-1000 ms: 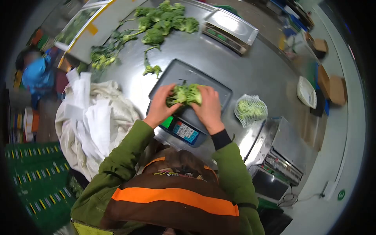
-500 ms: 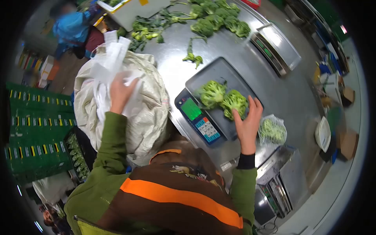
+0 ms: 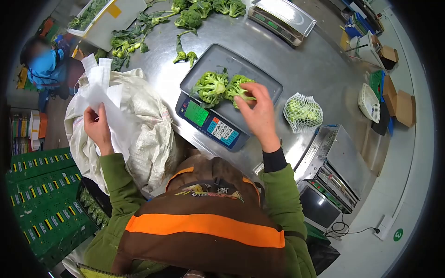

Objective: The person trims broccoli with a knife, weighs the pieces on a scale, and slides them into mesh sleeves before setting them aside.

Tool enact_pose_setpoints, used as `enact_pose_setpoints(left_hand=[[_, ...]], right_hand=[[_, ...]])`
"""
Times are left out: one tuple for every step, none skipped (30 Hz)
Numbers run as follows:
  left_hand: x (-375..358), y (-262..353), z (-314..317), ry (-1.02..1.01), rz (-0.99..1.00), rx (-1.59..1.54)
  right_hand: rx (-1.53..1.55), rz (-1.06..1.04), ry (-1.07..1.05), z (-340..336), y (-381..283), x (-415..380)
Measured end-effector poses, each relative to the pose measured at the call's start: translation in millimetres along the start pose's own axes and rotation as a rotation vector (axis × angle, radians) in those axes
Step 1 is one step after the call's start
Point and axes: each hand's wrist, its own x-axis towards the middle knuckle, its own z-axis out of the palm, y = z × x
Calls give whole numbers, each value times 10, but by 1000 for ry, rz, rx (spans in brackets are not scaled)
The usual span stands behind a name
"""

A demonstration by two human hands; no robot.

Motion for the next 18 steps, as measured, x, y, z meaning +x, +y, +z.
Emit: enact_pose_setpoints(left_hand=[[-30, 148, 35, 65, -33, -322], [-91, 324, 73, 66, -33, -322], [-175, 535, 128, 23, 169, -306], [-275, 750, 183, -20, 371, -286], [-401, 995, 233, -130, 495, -312], [-528, 1200, 293, -239, 619, -335], [-618, 1311, 370, -297, 732, -321], [-676, 1381, 440, -356, 848, -308], [-736, 1411, 492, -383, 814, -309], [-788, 1409, 536, -410, 781, -314], [-799, 1412, 560, -401, 786, -290], [-813, 1435, 567, -396, 795, -301], [-826, 1483, 567, -492, 686, -370], [-839, 1548, 555, -586, 575, -436], [-872, 1623, 510, -791, 312, -632], [-946, 1653, 514, -905, 64, -918], [-959, 1656, 519, -1009, -163, -1084], [-953, 1678, 516, -1107, -402, -1239]], right_hand=[[214, 117, -88, 39, -85, -5], [214, 115, -88, 83, -206, -10], [427, 162, -193, 135, -363, -13], [641, 207, -299, 190, -522, -29], [754, 274, -361, 231, -698, -52], [867, 340, -427, 282, -828, -81], [891, 287, -447, 356, -862, -120], [915, 231, -464, 434, -865, -156], [867, 128, -387, 511, -848, -183], [862, 115, -379, 480, -860, -179], [863, 176, -354, 433, -883, -169], [864, 239, -329, 388, -896, -168], [838, 245, -296, 358, -883, -171], [832, 233, -288, 349, -856, -168], [833, 163, -274, 344, -822, -167], [832, 93, -261, 332, -811, -168], [790, 51, -290, 307, -847, -171], [787, 46, -290, 302, -850, -169]])
